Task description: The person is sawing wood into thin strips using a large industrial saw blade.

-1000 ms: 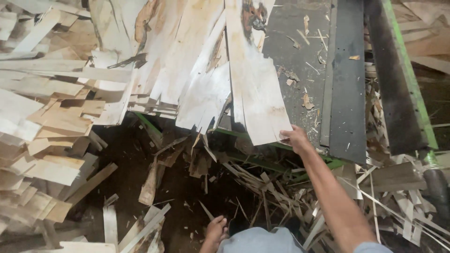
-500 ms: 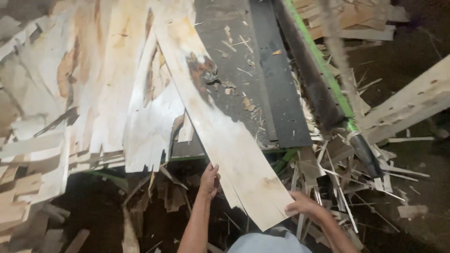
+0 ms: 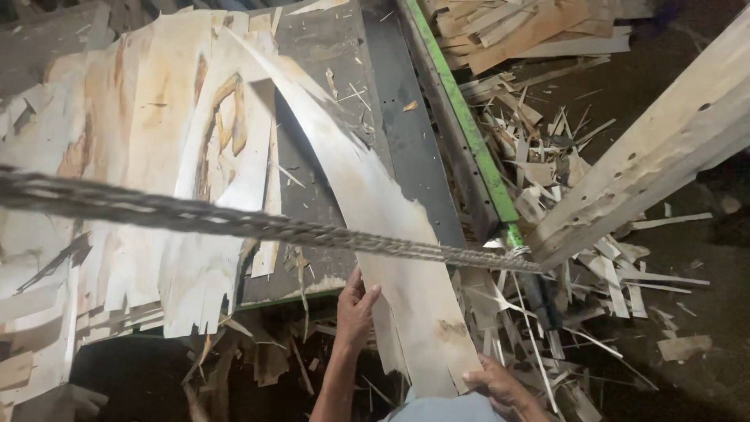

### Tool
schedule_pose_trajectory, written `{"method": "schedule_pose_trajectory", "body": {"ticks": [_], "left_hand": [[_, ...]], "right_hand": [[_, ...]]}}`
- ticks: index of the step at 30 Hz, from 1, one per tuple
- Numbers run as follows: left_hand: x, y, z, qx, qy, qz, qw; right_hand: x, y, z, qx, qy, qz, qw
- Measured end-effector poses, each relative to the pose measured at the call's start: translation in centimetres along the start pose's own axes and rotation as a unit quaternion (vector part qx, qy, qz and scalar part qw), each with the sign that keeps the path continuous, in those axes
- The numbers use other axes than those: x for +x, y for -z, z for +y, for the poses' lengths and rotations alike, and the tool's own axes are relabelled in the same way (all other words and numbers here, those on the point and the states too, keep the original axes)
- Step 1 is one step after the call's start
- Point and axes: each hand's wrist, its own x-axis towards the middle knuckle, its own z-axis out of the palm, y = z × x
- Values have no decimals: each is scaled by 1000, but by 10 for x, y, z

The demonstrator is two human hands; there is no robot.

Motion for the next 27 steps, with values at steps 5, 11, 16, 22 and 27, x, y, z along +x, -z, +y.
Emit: {"method": "schedule_pose_trajectory", "body": {"ticks": [5, 11, 16, 22, 27], "left_hand": [[31, -7, -54, 11, 52, 61, 997], [57, -18, -124, -32, 107, 100, 989], [51, -45, -115, -4, 170, 54, 984], [51, -64, -64, 58, 147, 29, 987], [64, -64, -88, 82, 70, -6, 994]], "right_hand": [[11, 51, -13, -6, -30, 38, 999], [-9, 67, -35, -65, 29, 19, 997], [-1, 89, -30, -142, -13, 71, 987], [13, 108, -56, -268, 67, 195, 941], [-78, -1, -180, 51, 132, 126, 982]]}}
